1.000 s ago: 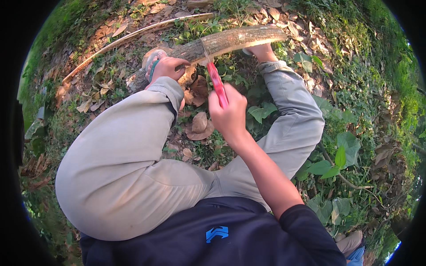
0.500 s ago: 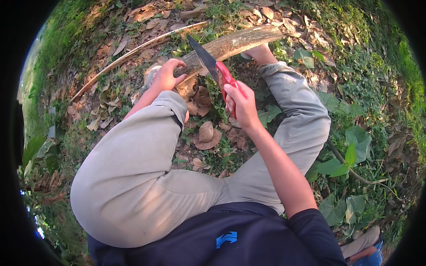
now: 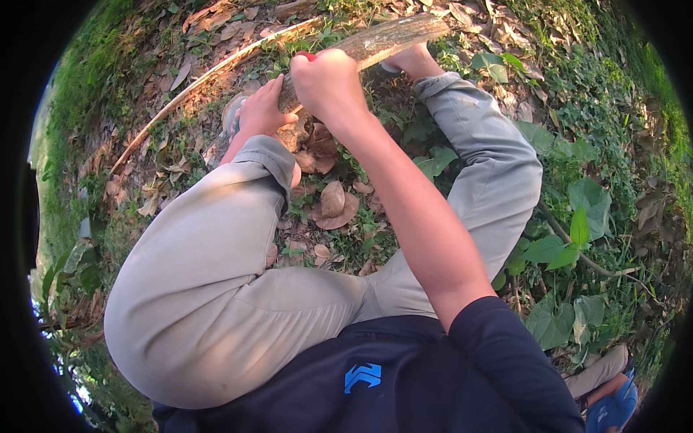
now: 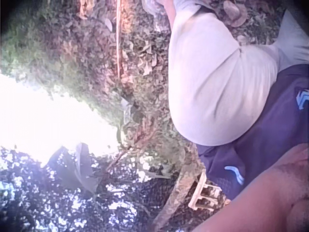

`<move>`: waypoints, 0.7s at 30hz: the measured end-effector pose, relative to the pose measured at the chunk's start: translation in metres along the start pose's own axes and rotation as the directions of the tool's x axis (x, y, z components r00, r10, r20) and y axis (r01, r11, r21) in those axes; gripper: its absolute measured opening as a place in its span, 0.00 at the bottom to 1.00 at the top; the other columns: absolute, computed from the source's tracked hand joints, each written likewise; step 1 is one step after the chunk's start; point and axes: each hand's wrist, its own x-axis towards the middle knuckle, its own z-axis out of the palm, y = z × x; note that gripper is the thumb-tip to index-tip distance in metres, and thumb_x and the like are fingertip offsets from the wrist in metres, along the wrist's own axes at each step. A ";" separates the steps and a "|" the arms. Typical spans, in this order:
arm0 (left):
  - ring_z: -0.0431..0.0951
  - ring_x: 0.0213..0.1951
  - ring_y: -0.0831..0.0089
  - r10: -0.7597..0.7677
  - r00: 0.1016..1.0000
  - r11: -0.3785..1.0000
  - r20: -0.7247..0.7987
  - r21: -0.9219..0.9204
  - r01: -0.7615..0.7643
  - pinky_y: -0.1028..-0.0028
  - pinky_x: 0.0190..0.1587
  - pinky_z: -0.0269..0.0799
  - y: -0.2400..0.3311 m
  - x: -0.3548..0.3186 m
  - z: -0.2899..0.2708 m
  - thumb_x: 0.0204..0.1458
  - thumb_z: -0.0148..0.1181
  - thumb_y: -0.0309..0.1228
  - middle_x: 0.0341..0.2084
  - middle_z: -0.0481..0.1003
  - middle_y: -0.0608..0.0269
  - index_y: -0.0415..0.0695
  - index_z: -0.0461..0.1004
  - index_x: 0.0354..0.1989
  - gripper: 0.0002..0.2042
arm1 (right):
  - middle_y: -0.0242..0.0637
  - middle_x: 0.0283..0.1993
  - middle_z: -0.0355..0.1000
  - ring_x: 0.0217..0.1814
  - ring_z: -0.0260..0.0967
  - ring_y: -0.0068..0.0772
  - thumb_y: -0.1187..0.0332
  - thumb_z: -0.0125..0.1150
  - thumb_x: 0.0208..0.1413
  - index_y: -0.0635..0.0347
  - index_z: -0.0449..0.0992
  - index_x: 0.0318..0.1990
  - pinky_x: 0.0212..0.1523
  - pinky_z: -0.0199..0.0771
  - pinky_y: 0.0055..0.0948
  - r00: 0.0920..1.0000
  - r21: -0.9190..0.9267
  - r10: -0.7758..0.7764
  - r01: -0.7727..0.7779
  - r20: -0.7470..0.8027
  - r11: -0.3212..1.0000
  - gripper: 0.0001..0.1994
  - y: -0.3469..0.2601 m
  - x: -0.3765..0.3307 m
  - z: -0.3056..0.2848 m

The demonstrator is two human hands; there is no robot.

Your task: The person saws a piece of wood held between their feet using a hand saw.

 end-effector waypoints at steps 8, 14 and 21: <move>0.72 0.64 0.61 0.026 0.996 1.000 0.085 0.016 -0.027 0.59 0.63 0.70 0.005 -0.010 -0.016 0.36 0.81 0.45 0.62 0.71 0.61 0.49 0.60 0.74 0.53 | 0.24 0.21 0.63 0.24 0.57 0.14 0.63 0.56 0.69 0.61 0.72 0.32 0.24 0.56 0.23 0.991 0.358 -0.122 0.093 0.059 0.929 0.14 0.145 -0.095 0.002; 0.73 0.63 0.62 0.095 0.995 0.995 0.031 -0.032 -0.094 0.61 0.62 0.71 -0.004 -0.013 -0.007 0.37 0.81 0.43 0.61 0.72 0.61 0.48 0.63 0.72 0.49 | 0.26 0.21 0.64 0.21 0.59 0.16 0.66 0.56 0.66 0.64 0.71 0.31 0.23 0.59 0.25 0.964 0.181 -0.262 0.266 -0.043 0.947 0.13 0.155 -0.117 0.023; 0.73 0.63 0.62 0.078 0.997 0.997 0.009 -0.010 -0.078 0.61 0.63 0.70 -0.011 -0.017 0.002 0.39 0.80 0.43 0.63 0.71 0.60 0.48 0.61 0.74 0.50 | 0.39 0.18 0.65 0.19 0.66 0.27 0.69 0.61 0.63 0.65 0.74 0.31 0.24 0.65 0.33 0.931 0.164 -0.343 0.360 -0.124 0.918 0.10 0.150 -0.084 0.047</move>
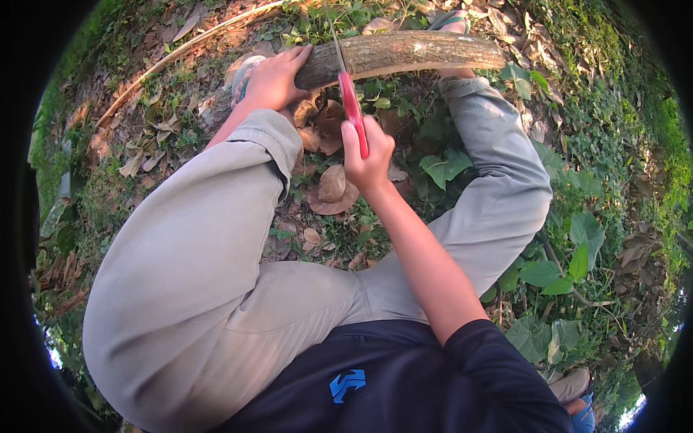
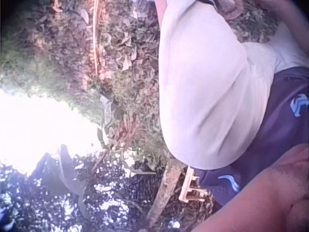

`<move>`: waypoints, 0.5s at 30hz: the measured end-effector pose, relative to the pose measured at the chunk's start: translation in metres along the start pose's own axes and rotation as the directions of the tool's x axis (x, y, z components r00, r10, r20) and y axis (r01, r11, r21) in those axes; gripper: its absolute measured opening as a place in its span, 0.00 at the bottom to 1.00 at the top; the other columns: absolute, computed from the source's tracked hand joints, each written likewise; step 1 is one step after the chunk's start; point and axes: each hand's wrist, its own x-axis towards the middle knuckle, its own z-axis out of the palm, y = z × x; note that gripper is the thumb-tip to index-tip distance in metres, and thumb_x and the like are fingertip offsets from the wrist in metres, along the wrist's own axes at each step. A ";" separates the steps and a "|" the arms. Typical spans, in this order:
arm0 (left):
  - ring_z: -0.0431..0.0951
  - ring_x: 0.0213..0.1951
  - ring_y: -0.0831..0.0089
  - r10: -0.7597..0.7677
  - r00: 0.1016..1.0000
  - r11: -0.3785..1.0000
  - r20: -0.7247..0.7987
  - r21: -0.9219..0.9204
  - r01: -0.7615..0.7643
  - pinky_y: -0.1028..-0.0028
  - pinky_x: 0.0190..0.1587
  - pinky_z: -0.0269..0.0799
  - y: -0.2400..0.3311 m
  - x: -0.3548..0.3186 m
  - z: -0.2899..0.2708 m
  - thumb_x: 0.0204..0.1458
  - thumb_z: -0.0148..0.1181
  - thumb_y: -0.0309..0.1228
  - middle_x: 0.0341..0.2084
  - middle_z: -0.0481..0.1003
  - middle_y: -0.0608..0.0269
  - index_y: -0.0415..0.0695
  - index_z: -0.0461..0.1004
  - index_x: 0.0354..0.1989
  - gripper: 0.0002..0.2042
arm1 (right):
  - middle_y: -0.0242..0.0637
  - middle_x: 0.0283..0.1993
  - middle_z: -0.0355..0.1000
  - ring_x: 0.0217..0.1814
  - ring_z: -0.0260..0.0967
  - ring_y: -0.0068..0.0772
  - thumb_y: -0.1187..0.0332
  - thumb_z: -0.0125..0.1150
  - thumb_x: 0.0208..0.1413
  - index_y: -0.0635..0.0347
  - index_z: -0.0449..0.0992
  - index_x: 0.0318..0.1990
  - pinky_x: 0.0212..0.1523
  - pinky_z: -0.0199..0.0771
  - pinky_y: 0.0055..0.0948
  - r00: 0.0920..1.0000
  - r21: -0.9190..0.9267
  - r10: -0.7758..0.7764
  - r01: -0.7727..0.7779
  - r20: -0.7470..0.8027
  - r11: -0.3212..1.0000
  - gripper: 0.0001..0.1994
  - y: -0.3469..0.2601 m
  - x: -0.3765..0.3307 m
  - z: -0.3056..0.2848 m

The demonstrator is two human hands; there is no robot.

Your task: The person saws a piece of wood held between their feet using a hand saw.

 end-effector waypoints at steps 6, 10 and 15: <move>0.72 0.65 0.61 0.009 1.000 0.999 0.016 -0.040 -0.008 0.60 0.63 0.70 0.000 0.005 -0.003 0.39 0.79 0.43 0.64 0.71 0.60 0.48 0.60 0.74 0.50 | 0.37 0.19 0.66 0.23 0.58 0.26 0.60 0.60 0.64 0.68 0.71 0.27 0.27 0.62 0.36 0.964 0.130 0.263 -0.257 -0.035 0.958 0.19 -0.019 0.095 0.025; 0.73 0.64 0.60 0.003 1.000 1.000 0.002 0.006 -0.003 0.59 0.63 0.70 0.003 0.003 -0.003 0.42 0.79 0.43 0.64 0.71 0.61 0.47 0.62 0.73 0.47 | 0.36 0.24 0.67 0.25 0.63 0.27 0.64 0.56 0.68 0.63 0.73 0.39 0.30 0.65 0.35 0.966 0.095 0.184 -0.204 0.180 0.974 0.10 0.018 -0.042 -0.029; 0.71 0.65 0.58 -0.006 1.000 0.999 0.015 0.049 0.005 0.59 0.64 0.69 0.001 0.001 -0.002 0.39 0.79 0.48 0.67 0.69 0.61 0.48 0.60 0.74 0.51 | 0.44 0.28 0.69 0.27 0.68 0.40 0.66 0.52 0.70 0.64 0.72 0.44 0.32 0.68 0.39 0.932 -0.133 0.259 -0.232 0.252 0.964 0.09 -0.030 -0.067 -0.028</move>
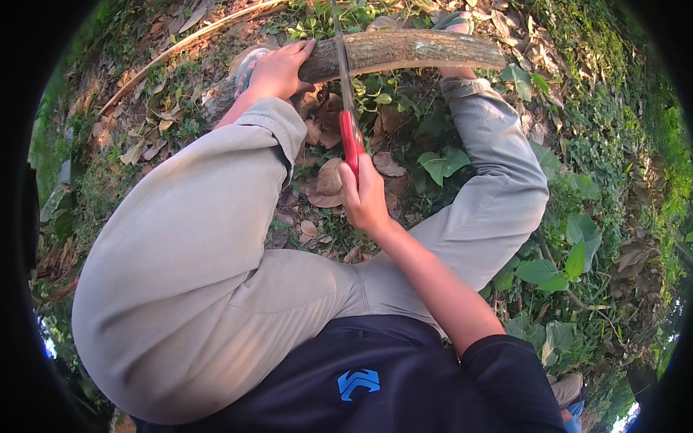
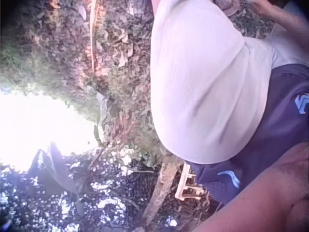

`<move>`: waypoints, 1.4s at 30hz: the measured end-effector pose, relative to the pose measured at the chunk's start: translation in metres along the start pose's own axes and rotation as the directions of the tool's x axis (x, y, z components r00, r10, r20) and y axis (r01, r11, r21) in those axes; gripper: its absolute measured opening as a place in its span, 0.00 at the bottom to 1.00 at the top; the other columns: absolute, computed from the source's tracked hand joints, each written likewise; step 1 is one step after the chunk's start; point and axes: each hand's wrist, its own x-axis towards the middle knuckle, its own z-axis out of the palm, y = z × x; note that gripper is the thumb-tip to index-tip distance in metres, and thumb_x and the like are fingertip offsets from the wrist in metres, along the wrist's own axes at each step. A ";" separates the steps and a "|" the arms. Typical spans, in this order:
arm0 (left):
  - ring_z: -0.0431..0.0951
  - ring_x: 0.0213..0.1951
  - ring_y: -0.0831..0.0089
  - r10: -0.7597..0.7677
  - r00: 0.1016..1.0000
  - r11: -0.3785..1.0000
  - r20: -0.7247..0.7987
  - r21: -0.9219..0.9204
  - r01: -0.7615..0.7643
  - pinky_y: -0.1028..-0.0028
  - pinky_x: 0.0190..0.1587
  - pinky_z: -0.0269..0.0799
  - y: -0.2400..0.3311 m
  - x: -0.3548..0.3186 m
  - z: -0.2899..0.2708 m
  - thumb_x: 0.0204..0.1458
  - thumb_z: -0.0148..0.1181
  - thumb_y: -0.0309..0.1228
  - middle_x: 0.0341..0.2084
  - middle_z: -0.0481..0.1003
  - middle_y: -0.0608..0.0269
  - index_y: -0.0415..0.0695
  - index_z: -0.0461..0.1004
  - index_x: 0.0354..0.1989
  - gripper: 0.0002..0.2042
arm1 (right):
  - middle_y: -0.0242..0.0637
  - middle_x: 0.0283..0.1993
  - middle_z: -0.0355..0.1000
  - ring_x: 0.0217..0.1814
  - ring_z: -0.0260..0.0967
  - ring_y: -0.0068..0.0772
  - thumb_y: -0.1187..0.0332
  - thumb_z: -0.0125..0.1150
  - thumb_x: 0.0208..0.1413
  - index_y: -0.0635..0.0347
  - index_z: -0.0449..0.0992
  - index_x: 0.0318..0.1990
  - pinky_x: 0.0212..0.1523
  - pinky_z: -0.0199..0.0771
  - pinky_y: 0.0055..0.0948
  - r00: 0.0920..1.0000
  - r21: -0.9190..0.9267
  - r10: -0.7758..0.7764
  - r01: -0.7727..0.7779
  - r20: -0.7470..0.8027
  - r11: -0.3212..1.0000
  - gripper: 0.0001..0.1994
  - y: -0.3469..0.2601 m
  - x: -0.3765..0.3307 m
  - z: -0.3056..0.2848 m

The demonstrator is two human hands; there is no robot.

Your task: The person saws a piece of wood held between their feet using a hand saw.

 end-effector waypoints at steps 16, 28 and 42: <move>0.70 0.67 0.61 -0.085 0.995 0.996 -0.046 -0.009 0.085 0.58 0.66 0.68 0.000 -0.008 0.003 0.45 0.76 0.45 0.67 0.69 0.60 0.48 0.62 0.73 0.46 | 0.22 0.26 0.62 0.24 0.54 0.12 0.60 0.53 0.71 0.59 0.70 0.37 0.26 0.53 0.19 0.997 0.205 0.016 -0.031 0.073 0.978 0.13 0.003 0.008 -0.055; 0.71 0.65 0.58 -0.083 0.987 0.996 0.139 -0.007 0.085 0.54 0.63 0.68 0.013 -0.015 -0.026 0.45 0.75 0.48 0.68 0.66 0.58 0.51 0.57 0.76 0.48 | 0.28 0.24 0.63 0.27 0.60 0.20 0.67 0.64 0.60 0.59 0.69 0.34 0.30 0.65 0.29 0.996 0.114 -0.048 0.055 -0.069 0.992 0.09 0.006 0.036 -0.024; 0.68 0.67 0.59 -0.025 0.998 1.000 -0.055 -0.002 0.025 0.59 0.62 0.68 0.016 -0.014 -0.009 0.42 0.75 0.46 0.67 0.67 0.55 0.43 0.60 0.72 0.48 | 0.39 0.21 0.68 0.23 0.65 0.32 0.67 0.64 0.55 0.69 0.73 0.29 0.28 0.66 0.38 0.940 -0.109 -0.336 0.340 0.055 0.934 0.12 -0.029 0.201 -0.011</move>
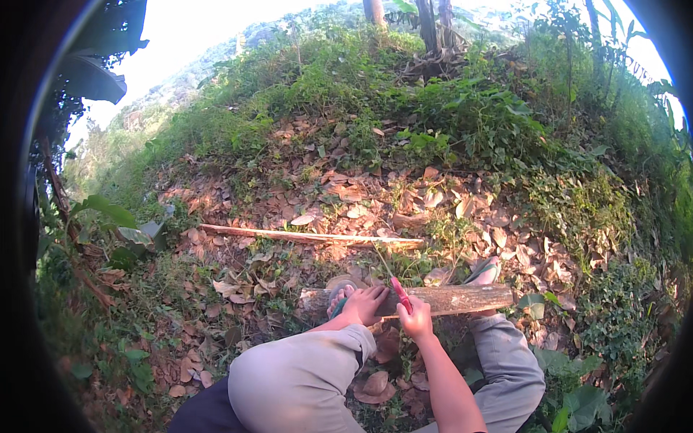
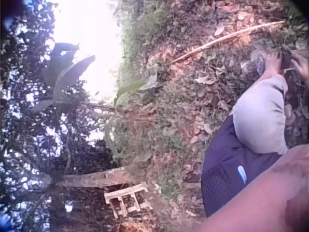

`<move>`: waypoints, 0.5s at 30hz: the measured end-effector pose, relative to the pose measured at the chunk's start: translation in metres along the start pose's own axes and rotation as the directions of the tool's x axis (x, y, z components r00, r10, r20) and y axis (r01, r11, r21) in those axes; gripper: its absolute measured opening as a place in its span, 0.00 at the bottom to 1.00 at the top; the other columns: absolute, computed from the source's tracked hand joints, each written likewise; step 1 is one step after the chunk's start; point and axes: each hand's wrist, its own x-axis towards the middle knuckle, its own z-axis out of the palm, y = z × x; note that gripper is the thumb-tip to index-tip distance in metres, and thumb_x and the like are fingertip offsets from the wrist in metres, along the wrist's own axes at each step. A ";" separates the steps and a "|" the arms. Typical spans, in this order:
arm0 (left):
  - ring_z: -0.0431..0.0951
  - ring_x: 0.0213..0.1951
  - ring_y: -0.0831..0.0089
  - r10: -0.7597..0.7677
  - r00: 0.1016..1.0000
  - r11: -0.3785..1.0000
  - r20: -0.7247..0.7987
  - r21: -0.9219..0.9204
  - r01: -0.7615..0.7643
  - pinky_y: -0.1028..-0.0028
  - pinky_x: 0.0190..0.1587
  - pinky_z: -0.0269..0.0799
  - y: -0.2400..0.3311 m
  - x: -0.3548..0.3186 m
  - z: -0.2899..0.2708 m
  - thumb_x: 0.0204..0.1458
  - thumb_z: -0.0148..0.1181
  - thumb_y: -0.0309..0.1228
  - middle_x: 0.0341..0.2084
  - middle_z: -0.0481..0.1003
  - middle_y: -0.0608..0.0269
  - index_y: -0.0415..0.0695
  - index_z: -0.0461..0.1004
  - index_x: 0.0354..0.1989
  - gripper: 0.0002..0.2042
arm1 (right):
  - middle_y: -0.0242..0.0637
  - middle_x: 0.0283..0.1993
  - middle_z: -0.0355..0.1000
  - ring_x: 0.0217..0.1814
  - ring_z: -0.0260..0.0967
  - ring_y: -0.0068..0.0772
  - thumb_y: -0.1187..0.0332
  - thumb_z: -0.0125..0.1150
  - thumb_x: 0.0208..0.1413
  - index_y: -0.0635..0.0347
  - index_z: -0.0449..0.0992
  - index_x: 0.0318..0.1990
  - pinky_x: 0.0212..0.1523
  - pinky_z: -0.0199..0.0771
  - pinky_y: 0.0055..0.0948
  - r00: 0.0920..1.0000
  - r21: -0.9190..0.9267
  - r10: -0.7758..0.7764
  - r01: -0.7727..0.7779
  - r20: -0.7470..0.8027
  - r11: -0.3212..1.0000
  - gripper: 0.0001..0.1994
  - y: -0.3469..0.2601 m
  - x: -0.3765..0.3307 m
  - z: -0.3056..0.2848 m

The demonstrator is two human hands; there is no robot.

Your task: The person saws a piece of wood held between their feet using a hand saw.

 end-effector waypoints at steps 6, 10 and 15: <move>0.65 0.69 0.60 -0.004 0.999 1.000 0.044 -0.010 0.005 0.57 0.65 0.65 -0.004 -0.003 0.001 0.43 0.75 0.45 0.68 0.65 0.57 0.44 0.58 0.73 0.48 | 0.38 0.20 0.68 0.19 0.67 0.33 0.74 0.64 0.57 0.64 0.73 0.34 0.26 0.68 0.31 0.959 -0.046 -0.154 0.147 -0.239 0.988 0.05 -0.016 -0.034 -0.008; 0.65 0.69 0.60 0.005 0.999 0.999 0.041 -0.033 -0.004 0.58 0.65 0.64 0.010 -0.005 0.000 0.44 0.75 0.44 0.68 0.65 0.57 0.43 0.58 0.74 0.48 | 0.50 0.45 0.71 0.51 0.71 0.52 0.61 0.85 0.37 0.65 0.66 0.49 0.52 0.73 0.46 0.983 -0.485 -0.163 0.181 0.081 0.855 0.35 0.008 -0.020 -0.064; 0.67 0.67 0.61 0.005 1.000 0.999 0.025 0.040 -0.006 0.59 0.63 0.65 0.001 -0.010 -0.003 0.45 0.74 0.43 0.68 0.65 0.57 0.43 0.57 0.74 0.47 | 0.51 0.53 0.69 0.63 0.65 0.54 0.53 0.89 0.25 0.68 0.63 0.53 0.64 0.70 0.45 0.917 -0.711 0.041 0.279 0.397 0.645 0.49 0.043 0.017 -0.103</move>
